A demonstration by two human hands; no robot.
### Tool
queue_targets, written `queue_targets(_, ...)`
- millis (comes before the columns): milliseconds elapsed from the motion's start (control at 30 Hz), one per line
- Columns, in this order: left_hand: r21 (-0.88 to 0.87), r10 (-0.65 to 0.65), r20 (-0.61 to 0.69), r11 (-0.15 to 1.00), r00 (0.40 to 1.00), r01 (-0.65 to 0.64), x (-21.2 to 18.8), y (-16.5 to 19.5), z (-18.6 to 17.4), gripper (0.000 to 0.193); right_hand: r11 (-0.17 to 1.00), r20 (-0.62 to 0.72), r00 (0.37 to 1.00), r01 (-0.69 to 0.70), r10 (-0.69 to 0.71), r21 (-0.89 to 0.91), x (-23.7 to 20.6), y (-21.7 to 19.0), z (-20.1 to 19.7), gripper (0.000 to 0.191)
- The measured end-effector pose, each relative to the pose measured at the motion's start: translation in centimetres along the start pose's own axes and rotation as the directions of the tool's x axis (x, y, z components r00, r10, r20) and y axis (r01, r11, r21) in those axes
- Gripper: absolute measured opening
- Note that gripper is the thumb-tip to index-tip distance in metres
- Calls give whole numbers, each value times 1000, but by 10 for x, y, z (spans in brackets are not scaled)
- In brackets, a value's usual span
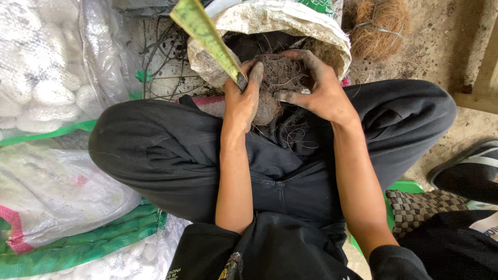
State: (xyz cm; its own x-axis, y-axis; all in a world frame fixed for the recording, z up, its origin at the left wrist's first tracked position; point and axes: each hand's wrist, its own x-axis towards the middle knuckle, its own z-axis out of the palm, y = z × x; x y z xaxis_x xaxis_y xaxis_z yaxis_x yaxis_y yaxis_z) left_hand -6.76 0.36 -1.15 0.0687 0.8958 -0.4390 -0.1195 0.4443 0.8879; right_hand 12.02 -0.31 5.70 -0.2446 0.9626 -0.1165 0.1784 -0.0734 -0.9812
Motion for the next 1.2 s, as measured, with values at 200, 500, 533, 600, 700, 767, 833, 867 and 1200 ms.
queue_targets(200, -91, 92, 26, 992, 995, -89, -2, 0, -1, 42, 997, -77, 997, 21, -27, -69, -1, 2, -2, 57)
queue_targets(500, -176, 72, 60, 982, 996, -61, -4, -1, 2, 51, 955, -387, 914, -216, 125, -203, -4, 35, -5, 29)
queue_targets(533, -140, 37, 53, 990, 998, -29, -4, -1, 2, 51, 965, -388, 914, -197, 118, -171, -4, 38, -6, 28)
queue_targets(600, -99, 26, 32, 995, 999, -22, -4, -2, 1, 49, 981, -390, 915, -160, 106, -108, -5, 43, -8, 24)
queue_targets(700, -22, 61, -13, 998, 998, -61, -3, -2, -3, 42, 974, -433, 894, -185, 111, -133, -4, 49, -9, 27)
queue_targets(767, 102, 32, -57, 994, 998, -26, -2, -2, -7, 38, 973, -452, 877, -220, 164, -73, -3, 51, -12, 27)
queue_targets(833, 73, 144, -109, 988, 984, -136, 0, -2, -9, 37, 970, -477, 852, -243, 215, 4, -3, 54, -15, 30)
queue_targets(867, 60, 197, -135, 980, 971, -191, 1, -2, -9, 37, 968, -492, 837, -247, 239, 50, -2, 55, -17, 32)
queue_targets(1200, -340, 4, -90, 940, 996, -34, 10, -1, 10, 52, 924, -230, 944, -143, 235, 355, -9, 40, -23, 47)
